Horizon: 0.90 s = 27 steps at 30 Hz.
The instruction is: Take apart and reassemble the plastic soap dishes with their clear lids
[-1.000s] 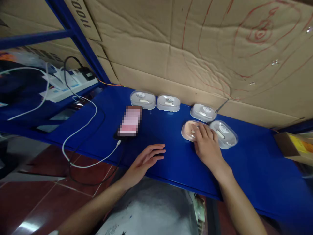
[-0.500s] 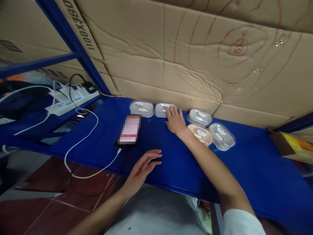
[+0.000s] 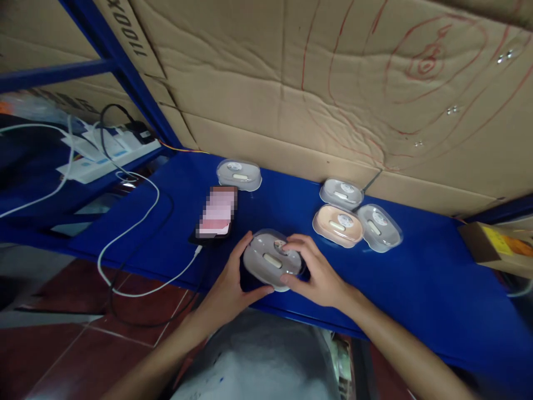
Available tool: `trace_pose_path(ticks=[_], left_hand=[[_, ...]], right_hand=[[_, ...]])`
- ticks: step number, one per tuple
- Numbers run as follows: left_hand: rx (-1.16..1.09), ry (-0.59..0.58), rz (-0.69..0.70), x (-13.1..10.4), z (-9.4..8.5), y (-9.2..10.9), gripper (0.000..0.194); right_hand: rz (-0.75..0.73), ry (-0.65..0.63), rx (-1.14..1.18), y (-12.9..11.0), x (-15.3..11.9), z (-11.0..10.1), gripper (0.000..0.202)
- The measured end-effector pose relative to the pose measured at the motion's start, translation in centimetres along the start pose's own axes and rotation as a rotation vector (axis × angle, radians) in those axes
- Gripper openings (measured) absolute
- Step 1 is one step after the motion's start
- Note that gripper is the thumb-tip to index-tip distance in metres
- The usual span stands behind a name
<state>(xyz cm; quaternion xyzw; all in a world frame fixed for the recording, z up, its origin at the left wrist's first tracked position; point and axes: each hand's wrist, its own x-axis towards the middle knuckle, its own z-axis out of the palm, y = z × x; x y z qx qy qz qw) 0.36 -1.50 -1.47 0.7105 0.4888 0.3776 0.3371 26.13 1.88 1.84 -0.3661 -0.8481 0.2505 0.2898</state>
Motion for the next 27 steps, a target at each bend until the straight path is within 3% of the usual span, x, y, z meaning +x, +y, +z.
trace_pose_path(ticks=[5, 8, 11, 14, 17, 20, 23, 27], left_hand=[[0.062, -0.062, -0.04, 0.0, -0.2, -0.2, 0.114], [0.147, -0.08, -0.059, -0.2, -0.5, -0.2, 0.106], [0.194, -0.082, -0.077, -0.2, -0.6, -0.3, 0.101], [0.168, -0.083, -0.05, 0.0, -0.6, -0.4, 0.097], [0.087, -0.035, -0.046, 0.0, -0.5, -0.5, 0.093], [0.005, 0.033, -0.074, -0.1, -0.5, -0.5, 0.094], [-0.004, 0.055, -0.06, -0.1, -0.4, -0.5, 0.096], [0.116, 0.004, 0.008, 0.0, -0.1, -0.6, 0.114]], right_hand=[[0.032, 0.136, -0.098, 2.9, 4.0, 0.4, 0.039], [0.049, 0.095, -0.234, 4.8, 6.9, 0.8, 0.036], [0.092, 0.09, -0.364, 5.1, 8.6, 0.6, 0.037], [-0.015, 0.101, -0.353, 3.3, 7.8, 0.1, 0.035], [-0.201, -0.026, -0.272, 0.6, 5.4, -0.3, 0.026], [-0.229, -0.119, -0.226, -0.9, 3.2, -0.5, 0.036], [-0.21, -0.121, -0.213, -0.9, 2.5, -0.5, 0.053], [-0.194, -0.041, -0.201, 0.1, 2.9, -0.5, 0.033]])
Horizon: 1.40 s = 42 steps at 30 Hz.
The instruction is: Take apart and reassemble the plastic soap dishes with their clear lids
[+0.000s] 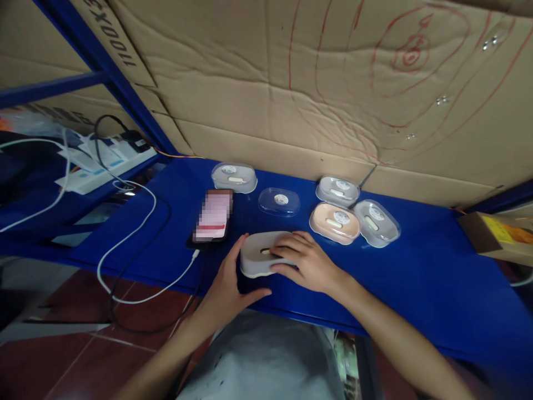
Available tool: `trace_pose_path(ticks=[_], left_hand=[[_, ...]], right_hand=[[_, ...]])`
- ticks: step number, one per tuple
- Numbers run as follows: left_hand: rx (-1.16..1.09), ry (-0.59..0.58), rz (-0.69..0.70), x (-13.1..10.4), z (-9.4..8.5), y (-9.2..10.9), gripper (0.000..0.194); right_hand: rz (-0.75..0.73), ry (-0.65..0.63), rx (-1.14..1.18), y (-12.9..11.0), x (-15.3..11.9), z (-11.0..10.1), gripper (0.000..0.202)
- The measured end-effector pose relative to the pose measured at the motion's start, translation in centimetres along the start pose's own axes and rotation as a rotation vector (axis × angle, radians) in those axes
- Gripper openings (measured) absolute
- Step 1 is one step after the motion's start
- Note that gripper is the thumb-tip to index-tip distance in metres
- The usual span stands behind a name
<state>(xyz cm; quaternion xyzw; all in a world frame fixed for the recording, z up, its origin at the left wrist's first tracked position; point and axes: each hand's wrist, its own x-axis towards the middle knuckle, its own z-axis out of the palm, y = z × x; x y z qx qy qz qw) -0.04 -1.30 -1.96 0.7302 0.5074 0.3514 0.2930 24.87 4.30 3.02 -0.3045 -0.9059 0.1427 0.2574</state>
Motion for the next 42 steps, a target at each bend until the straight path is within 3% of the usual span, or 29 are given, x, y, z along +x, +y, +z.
trace_pose_path(ticks=[5, 12, 19, 26, 30, 34, 38, 40, 42], left_hand=[[0.085, -0.033, 0.077, -0.2, -0.2, 0.1, 0.097], [0.04, -0.015, 0.018, -0.4, -0.2, 0.3, 0.082], [-0.028, -0.012, -0.026, -0.1, -0.3, 0.3, 0.084], [0.013, -0.023, 0.014, -0.7, -0.8, 0.0, 0.086], [0.105, -0.068, 0.045, -1.2, -1.8, 0.3, 0.083], [0.219, -0.194, 0.128, -1.2, -2.2, 1.0, 0.056], [0.251, -0.236, 0.157, -1.2, -2.4, 1.3, 0.016], [0.204, -0.227, 0.157, -1.3, -2.7, 1.3, 0.01], [0.101, -0.157, 0.129, -1.4, -3.1, 1.4, 0.01]], right_hand=[[0.122, 0.129, 0.039, 0.4, 0.3, -0.8, 0.026], [0.1, 0.028, 0.091, -1.1, 0.3, -0.5, 0.023], [0.086, -0.003, 0.046, -1.6, 0.3, -0.2, 0.026], [0.058, 0.171, -0.174, -0.5, 0.1, 0.3, 0.031], [0.079, 0.169, -0.202, 0.4, 0.5, 1.1, 0.027], [0.166, 0.134, -0.258, 1.3, 1.1, 2.2, 0.026], [0.297, 0.235, -0.27, 1.6, 1.1, 2.6, 0.036], [0.279, 0.229, -0.188, 1.2, 0.8, 2.2, 0.04], [0.192, 0.111, -0.042, 0.5, 0.5, 1.7, 0.044]])
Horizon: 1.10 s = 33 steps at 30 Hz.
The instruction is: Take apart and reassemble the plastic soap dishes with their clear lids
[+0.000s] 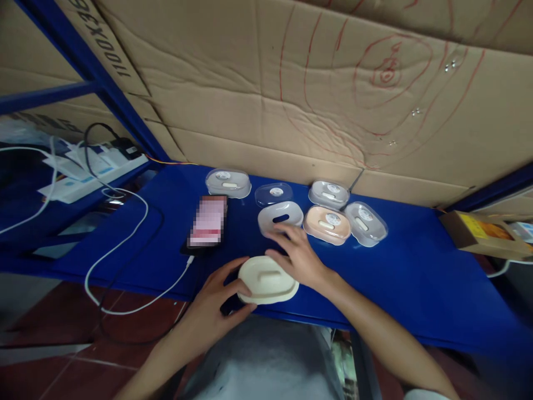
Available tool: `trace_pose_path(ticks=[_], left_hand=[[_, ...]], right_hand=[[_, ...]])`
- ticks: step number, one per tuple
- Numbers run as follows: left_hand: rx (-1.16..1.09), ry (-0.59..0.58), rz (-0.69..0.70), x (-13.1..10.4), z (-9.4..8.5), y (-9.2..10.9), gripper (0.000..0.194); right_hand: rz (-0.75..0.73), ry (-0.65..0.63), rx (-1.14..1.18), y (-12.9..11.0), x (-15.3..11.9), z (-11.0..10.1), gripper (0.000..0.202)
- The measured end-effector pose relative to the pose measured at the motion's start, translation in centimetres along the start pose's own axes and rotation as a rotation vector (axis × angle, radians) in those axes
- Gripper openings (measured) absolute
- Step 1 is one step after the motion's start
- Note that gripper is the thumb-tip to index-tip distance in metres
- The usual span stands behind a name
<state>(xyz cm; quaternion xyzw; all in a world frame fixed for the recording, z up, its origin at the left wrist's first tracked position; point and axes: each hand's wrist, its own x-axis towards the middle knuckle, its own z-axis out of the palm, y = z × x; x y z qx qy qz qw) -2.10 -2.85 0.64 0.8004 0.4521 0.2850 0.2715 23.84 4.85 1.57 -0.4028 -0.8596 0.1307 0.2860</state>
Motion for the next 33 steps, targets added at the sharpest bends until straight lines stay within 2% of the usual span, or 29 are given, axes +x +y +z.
trace_pose_path(ticks=[2, 3, 4, 6, 7, 8, 10, 13, 15, 18, 21, 24, 27, 31, 33], left_hand=[[-0.189, 0.097, -0.044, 0.0, -0.1, 0.2, 0.01], [-0.333, 0.148, -0.069, 0.1, 0.1, 0.3, 0.015], [-0.499, 0.191, -0.099, 0.3, 0.4, 0.4, 0.024], [-0.894, 0.284, -0.185, 0.9, 1.3, 0.6, 0.063], [-1.057, 0.283, -0.265, 1.2, 1.9, 0.7, 0.081], [-1.19, 0.24, -0.372, 1.6, 2.5, 0.8, 0.088], [-1.354, 0.123, -0.539, 2.1, 3.4, 0.9, 0.082], [-1.416, 0.054, -0.624, 2.3, 3.7, 0.8, 0.063], [-1.445, 0.089, -0.655, 2.2, 3.1, 0.6, 0.055], [-1.517, 0.163, -0.741, 2.2, 1.6, 0.8, 0.05], [-1.621, 0.236, -0.844, 2.3, 0.4, 1.5, 0.048], [-1.765, 0.27, -0.884, 2.6, 0.1, 2.0, 0.045], [-1.872, 0.275, -0.816, 2.9, 0.5, 1.9, 0.043], [-1.935, 0.289, -0.701, 2.8, 1.4, 1.1, 0.048], [-1.938, 0.291, -0.682, 2.6, 1.7, 0.8, 0.047]], right_hand=[[-0.062, -0.139, 0.159, -0.8, -0.3, -0.5, 0.05], [-0.066, -0.167, 0.227, -1.2, -0.4, -0.6, 0.05], [-0.05, -0.148, 0.276, -1.6, -0.5, -0.6, 0.048], [0.004, -0.031, 0.32, -2.2, -0.5, -0.4, 0.037], [0.016, 0.017, 0.326, -2.5, -0.4, -0.2, 0.033], [0.012, 0.047, 0.33, -2.6, -0.4, 0.0, 0.032], [-0.011, 0.048, 0.34, -2.5, -0.1, 0.1, 0.032], [0.013, 0.073, 0.293, -0.9, 0.2, 0.0, 0.036], [0.05, 0.098, 0.158, 0.9, 0.4, -0.2, 0.04], [0.024, 0.019, -0.118, 3.3, 0.6, 0.0, 0.044], [-0.044, -0.016, -0.266, 4.0, 0.7, 0.2, 0.035], [-0.062, 0.128, -0.272, 2.7, 1.0, -0.1, 0.029], [-0.144, 0.215, -0.209, 0.5, 0.8, -0.5, 0.03], [-0.411, 0.066, -0.163, -2.5, -0.1, 0.2, 0.027], [-0.465, -0.011, -0.162, -3.5, -0.6, 0.9, 0.027]])
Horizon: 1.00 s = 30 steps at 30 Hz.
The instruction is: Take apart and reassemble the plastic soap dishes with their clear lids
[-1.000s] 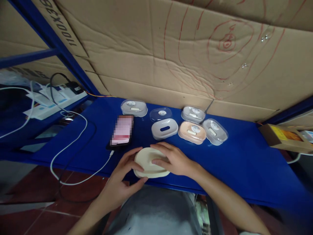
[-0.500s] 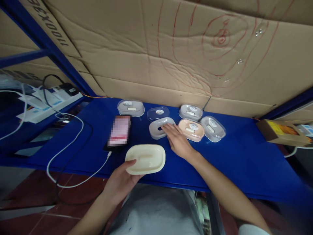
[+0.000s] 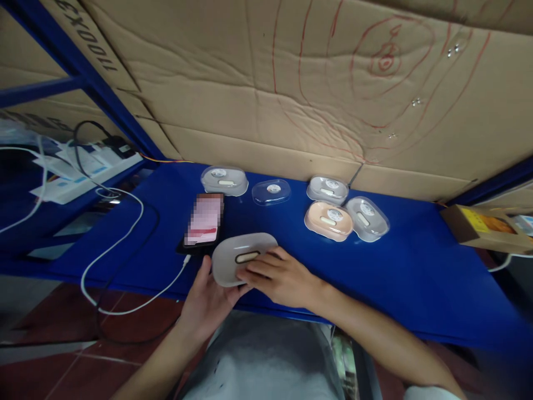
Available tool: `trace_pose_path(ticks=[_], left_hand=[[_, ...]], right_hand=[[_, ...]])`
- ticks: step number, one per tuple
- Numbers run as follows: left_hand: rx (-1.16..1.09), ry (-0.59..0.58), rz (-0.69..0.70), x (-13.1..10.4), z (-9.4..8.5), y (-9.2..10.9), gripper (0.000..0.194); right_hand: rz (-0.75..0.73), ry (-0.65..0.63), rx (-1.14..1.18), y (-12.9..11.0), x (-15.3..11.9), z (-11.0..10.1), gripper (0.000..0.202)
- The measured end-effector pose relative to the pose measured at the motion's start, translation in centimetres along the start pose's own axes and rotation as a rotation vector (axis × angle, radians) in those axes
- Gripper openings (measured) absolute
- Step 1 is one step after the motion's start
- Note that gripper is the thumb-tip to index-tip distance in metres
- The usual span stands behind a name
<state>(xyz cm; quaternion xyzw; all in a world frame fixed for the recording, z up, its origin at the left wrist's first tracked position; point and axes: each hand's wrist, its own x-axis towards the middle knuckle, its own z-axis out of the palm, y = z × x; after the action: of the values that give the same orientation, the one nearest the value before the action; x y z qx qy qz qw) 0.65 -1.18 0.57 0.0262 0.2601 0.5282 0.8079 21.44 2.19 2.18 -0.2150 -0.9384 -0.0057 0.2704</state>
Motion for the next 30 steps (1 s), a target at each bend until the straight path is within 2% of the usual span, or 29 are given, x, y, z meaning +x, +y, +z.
trace_pose_path(ticks=[3, 5, 7, 9, 12, 14, 20, 25, 27, 30], left_hand=[[0.023, 0.019, 0.023, 0.0, -0.2, -0.1, 0.041], [0.039, 0.057, 0.041, 0.0, 0.1, -0.2, 0.04], [0.047, 0.109, 0.063, 0.1, 0.5, -0.2, 0.041], [0.051, 0.153, 0.085, 0.1, 0.8, -0.2, 0.045], [0.072, 0.189, 0.095, 0.2, 1.0, -0.1, 0.05], [0.09, 0.19, 0.09, 0.3, 1.0, 0.0, 0.053], [0.15, 0.123, 0.033, 0.4, 0.6, 0.0, 0.053], [0.184, 0.122, 0.003, 0.5, -0.1, 0.0, 0.054], [0.179, 0.117, -0.001, 0.5, -0.3, 0.0, 0.055], [0.18, 0.122, -0.01, 0.6, -0.4, 0.0, 0.054]], right_hand=[[0.003, -0.017, 0.049, -0.7, -0.1, 0.5, 0.029], [0.014, 0.014, 0.157, -0.1, 0.0, 0.4, 0.03], [0.072, 0.062, 0.282, 1.6, 0.2, 0.5, 0.034], [0.222, 0.088, 0.3, 4.0, 0.6, 0.9, 0.038], [0.481, 0.031, 0.107, 7.8, 0.9, 2.3, 0.047], [0.544, -0.005, 0.038, 9.2, 0.6, 3.1, 0.051], [0.481, -0.075, -0.016, 8.9, 0.1, 2.8, 0.05], [0.527, -0.184, -0.071, 12.2, 2.3, 2.8, 0.071], [0.554, -0.182, -0.066, 13.3, 2.8, 2.8, 0.07], [0.535, -0.172, -0.05, 13.0, 2.5, 2.4, 0.059]])
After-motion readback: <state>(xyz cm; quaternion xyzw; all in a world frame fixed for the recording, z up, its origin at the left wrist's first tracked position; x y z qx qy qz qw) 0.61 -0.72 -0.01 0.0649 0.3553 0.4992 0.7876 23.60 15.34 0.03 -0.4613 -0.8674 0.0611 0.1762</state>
